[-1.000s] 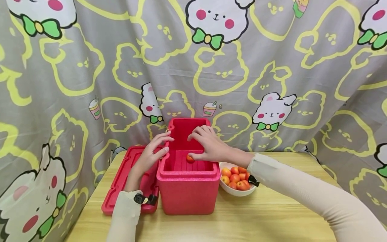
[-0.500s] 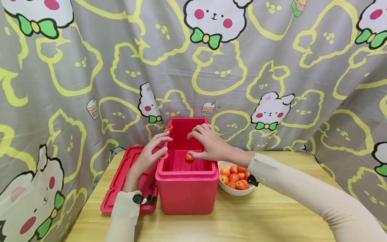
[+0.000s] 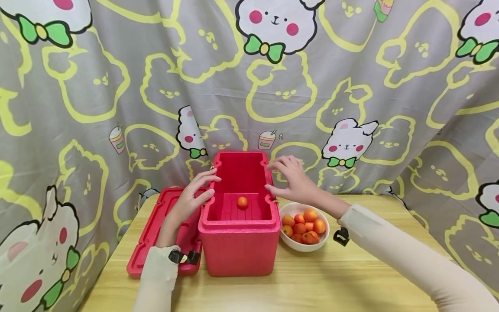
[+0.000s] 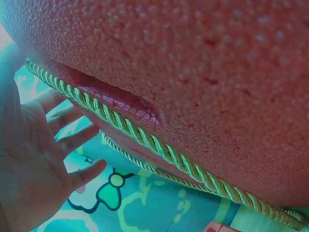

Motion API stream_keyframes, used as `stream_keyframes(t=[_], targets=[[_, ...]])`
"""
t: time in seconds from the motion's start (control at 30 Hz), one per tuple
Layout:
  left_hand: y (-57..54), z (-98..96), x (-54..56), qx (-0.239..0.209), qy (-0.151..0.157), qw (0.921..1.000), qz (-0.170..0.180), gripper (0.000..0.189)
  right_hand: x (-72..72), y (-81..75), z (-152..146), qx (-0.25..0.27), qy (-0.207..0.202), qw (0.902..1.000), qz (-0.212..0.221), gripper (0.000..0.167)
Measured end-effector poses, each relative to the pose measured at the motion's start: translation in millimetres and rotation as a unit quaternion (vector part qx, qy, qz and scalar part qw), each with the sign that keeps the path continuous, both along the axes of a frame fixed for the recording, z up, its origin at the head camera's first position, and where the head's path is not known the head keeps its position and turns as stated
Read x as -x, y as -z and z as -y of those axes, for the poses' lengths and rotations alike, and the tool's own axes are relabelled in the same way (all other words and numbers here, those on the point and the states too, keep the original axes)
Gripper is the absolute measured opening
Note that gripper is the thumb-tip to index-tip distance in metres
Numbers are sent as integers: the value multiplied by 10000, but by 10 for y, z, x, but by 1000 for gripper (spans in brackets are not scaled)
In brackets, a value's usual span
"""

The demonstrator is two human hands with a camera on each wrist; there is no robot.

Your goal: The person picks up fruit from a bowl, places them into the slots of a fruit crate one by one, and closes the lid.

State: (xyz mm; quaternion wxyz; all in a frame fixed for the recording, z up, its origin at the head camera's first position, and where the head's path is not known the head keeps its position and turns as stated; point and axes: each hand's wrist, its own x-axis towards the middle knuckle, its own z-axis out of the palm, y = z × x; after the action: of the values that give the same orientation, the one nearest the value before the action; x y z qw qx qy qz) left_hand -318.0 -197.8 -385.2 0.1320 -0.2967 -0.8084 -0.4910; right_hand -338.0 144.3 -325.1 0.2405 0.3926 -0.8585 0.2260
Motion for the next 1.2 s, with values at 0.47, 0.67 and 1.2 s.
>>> stream_keyframes(t=[0.47, 0.67, 1.2], targets=[[0, 36, 19, 7, 2, 10000, -62, 44, -7, 536, -590, 373, 336, 9983, 291, 44], [-4, 17, -2, -10, -10, 10000, -15, 45, -23, 725, -838, 320, 492, 9982, 142, 44], [21, 4, 20, -12, 20, 10000, -42, 44, -106, 1178, -1128, -208, 1216, 9922, 150, 47]])
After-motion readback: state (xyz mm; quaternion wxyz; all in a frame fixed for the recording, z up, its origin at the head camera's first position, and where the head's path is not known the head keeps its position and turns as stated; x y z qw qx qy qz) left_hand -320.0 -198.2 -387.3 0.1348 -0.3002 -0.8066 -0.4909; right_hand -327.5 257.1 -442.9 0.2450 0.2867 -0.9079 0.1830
